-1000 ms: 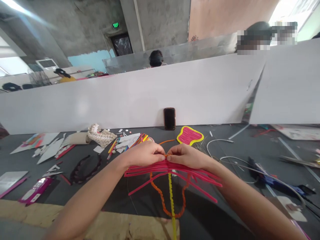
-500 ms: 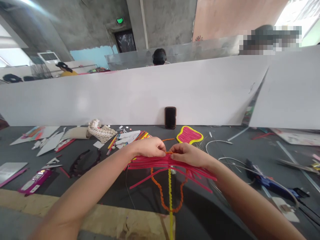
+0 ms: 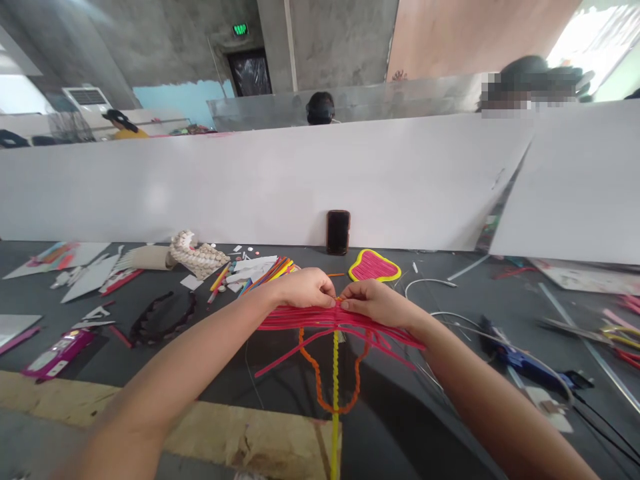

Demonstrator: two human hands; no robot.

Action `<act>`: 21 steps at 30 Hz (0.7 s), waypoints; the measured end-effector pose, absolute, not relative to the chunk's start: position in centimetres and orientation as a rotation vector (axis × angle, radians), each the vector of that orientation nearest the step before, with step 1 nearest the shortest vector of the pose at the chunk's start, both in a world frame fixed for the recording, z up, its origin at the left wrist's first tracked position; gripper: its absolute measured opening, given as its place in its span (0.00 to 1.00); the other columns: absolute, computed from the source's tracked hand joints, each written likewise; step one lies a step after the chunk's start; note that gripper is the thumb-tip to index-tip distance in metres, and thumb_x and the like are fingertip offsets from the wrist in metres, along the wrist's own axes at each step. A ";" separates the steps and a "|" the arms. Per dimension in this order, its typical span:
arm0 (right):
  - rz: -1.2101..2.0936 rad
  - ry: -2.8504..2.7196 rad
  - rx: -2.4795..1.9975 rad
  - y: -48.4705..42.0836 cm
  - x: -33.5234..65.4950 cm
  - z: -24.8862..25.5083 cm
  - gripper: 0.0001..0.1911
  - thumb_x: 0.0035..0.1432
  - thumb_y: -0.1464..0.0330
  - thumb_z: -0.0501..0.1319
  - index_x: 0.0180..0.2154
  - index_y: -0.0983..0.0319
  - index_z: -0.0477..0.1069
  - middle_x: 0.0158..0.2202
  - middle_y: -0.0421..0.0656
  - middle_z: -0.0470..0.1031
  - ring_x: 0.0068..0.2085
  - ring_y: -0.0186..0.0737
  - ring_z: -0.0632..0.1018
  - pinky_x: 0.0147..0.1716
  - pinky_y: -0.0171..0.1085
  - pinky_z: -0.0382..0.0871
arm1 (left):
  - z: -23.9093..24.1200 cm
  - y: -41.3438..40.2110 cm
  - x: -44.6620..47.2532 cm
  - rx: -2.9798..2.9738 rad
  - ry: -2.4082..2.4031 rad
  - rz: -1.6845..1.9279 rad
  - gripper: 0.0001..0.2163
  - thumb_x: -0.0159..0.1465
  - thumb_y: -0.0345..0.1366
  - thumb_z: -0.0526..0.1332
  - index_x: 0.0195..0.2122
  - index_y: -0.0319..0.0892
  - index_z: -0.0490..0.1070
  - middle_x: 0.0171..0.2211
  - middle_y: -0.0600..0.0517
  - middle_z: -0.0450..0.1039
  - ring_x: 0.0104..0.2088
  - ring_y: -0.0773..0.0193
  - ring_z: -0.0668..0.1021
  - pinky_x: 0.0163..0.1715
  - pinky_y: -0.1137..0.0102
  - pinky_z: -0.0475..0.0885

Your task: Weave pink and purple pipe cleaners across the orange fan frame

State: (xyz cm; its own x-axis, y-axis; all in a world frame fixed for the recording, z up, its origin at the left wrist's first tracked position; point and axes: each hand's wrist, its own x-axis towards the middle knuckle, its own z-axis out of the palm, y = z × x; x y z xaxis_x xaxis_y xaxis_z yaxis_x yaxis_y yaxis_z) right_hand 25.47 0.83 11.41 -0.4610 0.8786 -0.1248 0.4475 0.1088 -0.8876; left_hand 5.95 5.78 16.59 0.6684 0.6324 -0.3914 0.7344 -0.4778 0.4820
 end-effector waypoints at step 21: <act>0.970 -2.190 -1.607 5.6 25.4 4.9 0.09 0.56 0.67 0.60 0.32 0.60 0.79 0.32 0.43 0.80 0.35 0.42 0.78 0.36 0.36 0.67 | 2.3 -7.1 1.6 2.904 1.000 0.176 0.18 0.64 0.45 0.62 0.52 0.44 0.71 0.52 0.47 0.75 0.57 0.54 0.72 0.61 0.55 0.60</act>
State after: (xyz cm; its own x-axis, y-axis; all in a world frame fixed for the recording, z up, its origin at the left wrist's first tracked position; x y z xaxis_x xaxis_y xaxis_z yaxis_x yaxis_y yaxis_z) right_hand 25.45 5.62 4.95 -0.3567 0.9176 -0.1754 0.7466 0.1671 -0.6440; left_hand 1.58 -7.08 2.33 0.7824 0.6167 0.0867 0.6092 -0.7868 0.0990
